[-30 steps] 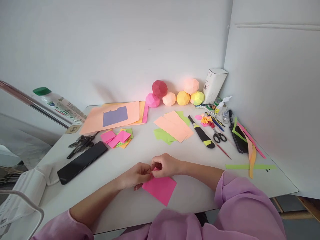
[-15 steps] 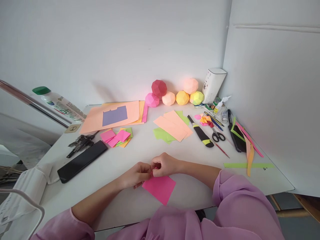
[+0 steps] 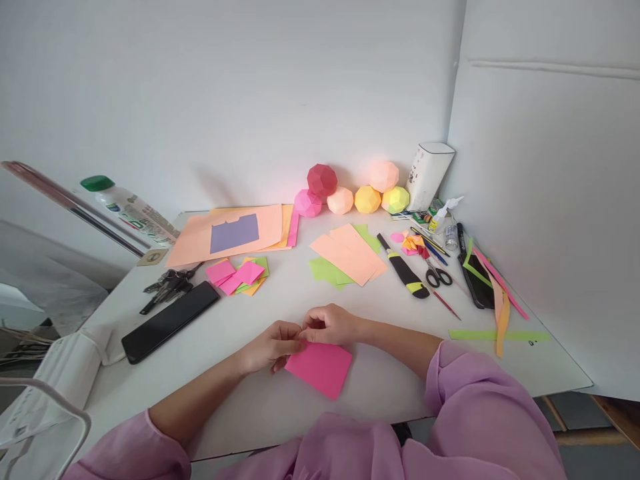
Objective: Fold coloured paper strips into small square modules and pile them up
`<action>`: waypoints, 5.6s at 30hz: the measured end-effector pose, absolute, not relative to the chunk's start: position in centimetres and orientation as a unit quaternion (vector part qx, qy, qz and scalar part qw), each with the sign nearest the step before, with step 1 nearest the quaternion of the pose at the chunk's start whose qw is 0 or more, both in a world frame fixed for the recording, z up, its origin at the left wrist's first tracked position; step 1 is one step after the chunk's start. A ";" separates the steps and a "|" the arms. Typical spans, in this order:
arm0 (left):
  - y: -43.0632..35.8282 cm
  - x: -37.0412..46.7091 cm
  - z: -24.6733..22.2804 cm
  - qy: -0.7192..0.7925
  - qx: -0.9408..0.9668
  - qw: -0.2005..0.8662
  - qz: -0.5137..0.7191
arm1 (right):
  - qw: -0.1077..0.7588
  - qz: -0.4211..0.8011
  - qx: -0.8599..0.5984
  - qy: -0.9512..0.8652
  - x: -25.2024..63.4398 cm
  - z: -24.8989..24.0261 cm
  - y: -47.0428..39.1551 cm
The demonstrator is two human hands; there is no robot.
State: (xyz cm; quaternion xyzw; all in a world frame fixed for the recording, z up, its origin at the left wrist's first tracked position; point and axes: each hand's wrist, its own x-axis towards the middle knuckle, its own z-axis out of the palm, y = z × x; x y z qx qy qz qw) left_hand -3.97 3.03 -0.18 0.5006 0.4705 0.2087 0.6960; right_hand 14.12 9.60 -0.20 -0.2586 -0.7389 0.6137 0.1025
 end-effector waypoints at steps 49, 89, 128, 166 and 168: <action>3.3 -3.9 0.0 0.305 0.277 0.809 0.420 | 0.401 0.330 -0.281 -0.807 14.0 0.5 7.6; 3.5 -4.7 -0.6 0.216 0.292 0.864 0.349 | 0.363 0.517 -0.327 -0.703 14.4 0.5 8.3; 3.6 -4.9 -0.8 0.228 0.291 0.864 0.342 | 0.317 0.570 -0.341 -0.677 14.5 0.0 8.8; 2.7 -4.0 -0.6 0.487 0.594 0.539 0.346 | 0.269 0.557 -0.342 -0.708 14.4 -0.2 8.1; 2.6 -3.9 -0.5 0.487 0.609 0.533 0.329 | 0.261 0.547 -0.335 -0.721 14.3 -0.1 8.0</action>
